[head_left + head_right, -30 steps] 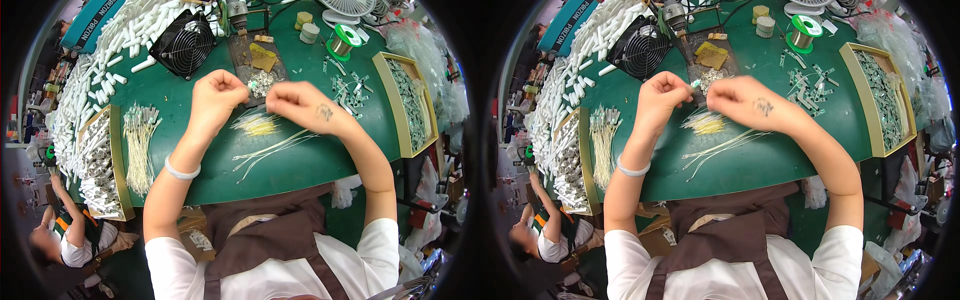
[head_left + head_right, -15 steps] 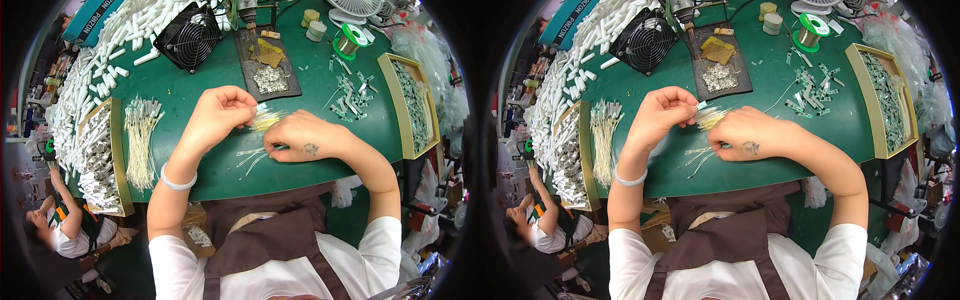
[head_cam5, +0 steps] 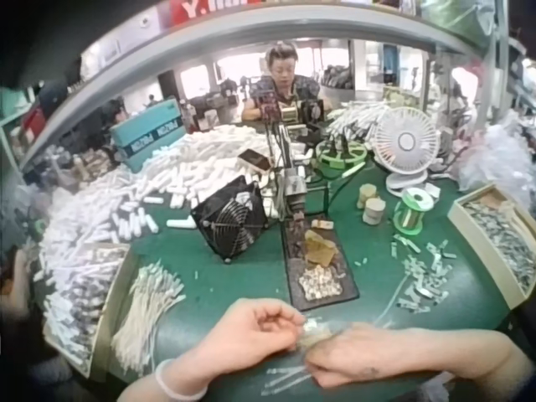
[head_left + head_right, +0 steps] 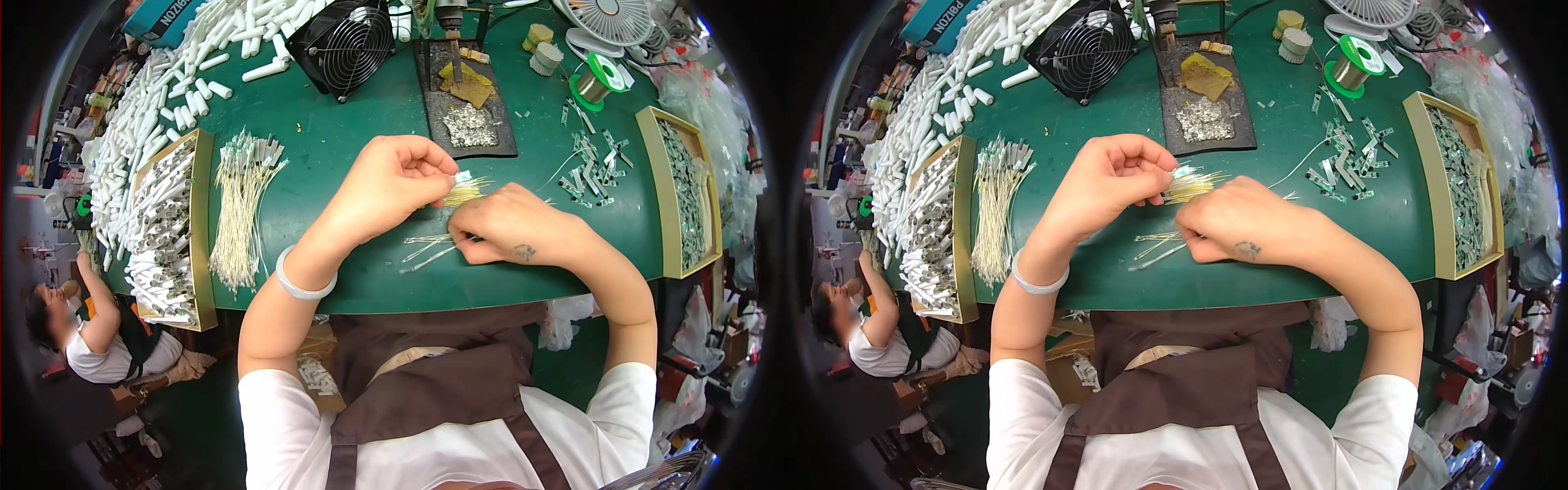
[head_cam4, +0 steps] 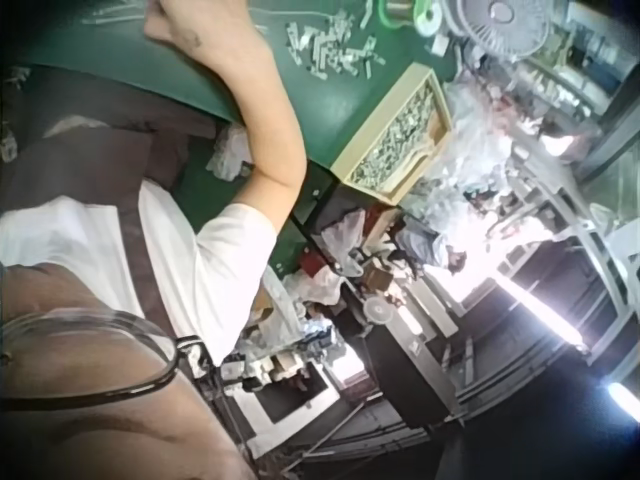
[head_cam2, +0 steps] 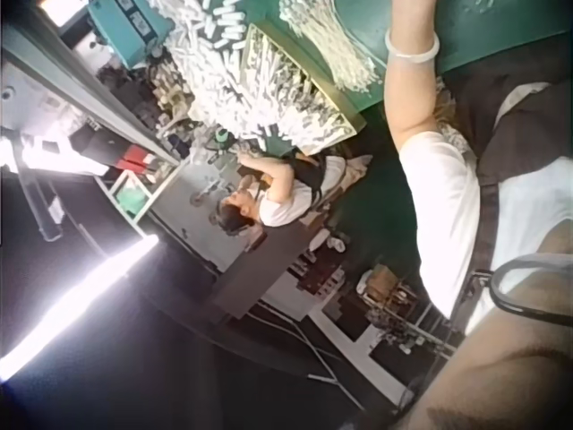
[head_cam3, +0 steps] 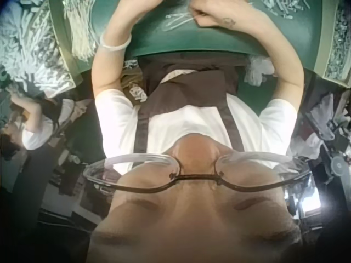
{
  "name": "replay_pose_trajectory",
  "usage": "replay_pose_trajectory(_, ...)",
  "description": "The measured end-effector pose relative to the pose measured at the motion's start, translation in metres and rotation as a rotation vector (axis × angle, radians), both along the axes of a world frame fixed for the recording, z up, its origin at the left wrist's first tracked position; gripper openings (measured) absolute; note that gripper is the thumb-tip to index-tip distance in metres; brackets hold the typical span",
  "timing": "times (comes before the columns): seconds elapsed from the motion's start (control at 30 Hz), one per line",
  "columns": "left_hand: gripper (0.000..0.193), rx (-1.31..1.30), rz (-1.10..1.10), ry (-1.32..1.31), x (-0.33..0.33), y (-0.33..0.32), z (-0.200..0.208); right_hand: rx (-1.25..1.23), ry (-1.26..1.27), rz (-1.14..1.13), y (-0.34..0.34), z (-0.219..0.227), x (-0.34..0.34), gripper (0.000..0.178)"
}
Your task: Manually assemble small electronic components onto wire leads at a workstation.
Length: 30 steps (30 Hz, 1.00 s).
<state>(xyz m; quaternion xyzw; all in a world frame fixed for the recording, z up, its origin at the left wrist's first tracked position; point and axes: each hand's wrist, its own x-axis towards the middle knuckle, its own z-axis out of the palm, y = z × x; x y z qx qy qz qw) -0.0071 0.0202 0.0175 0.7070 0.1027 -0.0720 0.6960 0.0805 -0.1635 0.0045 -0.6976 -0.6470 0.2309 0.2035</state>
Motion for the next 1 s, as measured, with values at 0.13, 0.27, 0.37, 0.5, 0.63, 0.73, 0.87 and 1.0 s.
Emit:
replay_pose_trajectory(0.13, 0.007, 0.018, -0.086, 0.055, -0.006, 0.008, 0.011, 0.048, 0.019, -0.083, -0.005, 0.016, 0.002, 0.009)
replay_pose_trajectory(0.27, 0.004, 0.003, -0.255, 0.042, -0.008, 0.016, 0.004, 0.168, -0.059, -0.151, -0.006, 0.013, 0.006, 0.011)
replay_pose_trajectory(0.37, 0.005, 0.012, -0.341, 0.057, -0.010, 0.013, 0.006, 0.372, -0.148, -0.162, -0.006, 0.010, 0.005, 0.012)
replay_pose_trajectory(0.5, 0.007, 0.025, -0.332, 0.081, -0.006, 0.011, 0.009, 0.415, -0.187, -0.174, -0.005, 0.014, 0.009, 0.014)
replay_pose_trajectory(0.63, 0.008, 0.072, -0.302, 0.084, -0.006, 0.017, 0.012, 0.387, -0.204, -0.209, -0.006, 0.014, 0.018, 0.013)
replay_pose_trajectory(0.73, 0.008, 0.104, -0.322, 0.103, -0.010, 0.022, 0.023, 0.339, -0.170, -0.220, -0.008, 0.016, 0.021, 0.015)
replay_pose_trajectory(0.87, 0.007, 0.167, -0.369, 0.104, -0.012, 0.027, 0.021, 0.317, -0.093, -0.203, -0.009, 0.016, 0.015, 0.014)
replay_pose_trajectory(1.0, 0.005, 0.140, -0.452, 0.060, -0.012, 0.029, 0.013, 0.284, -0.064, -0.205, -0.008, 0.017, 0.013, 0.013)
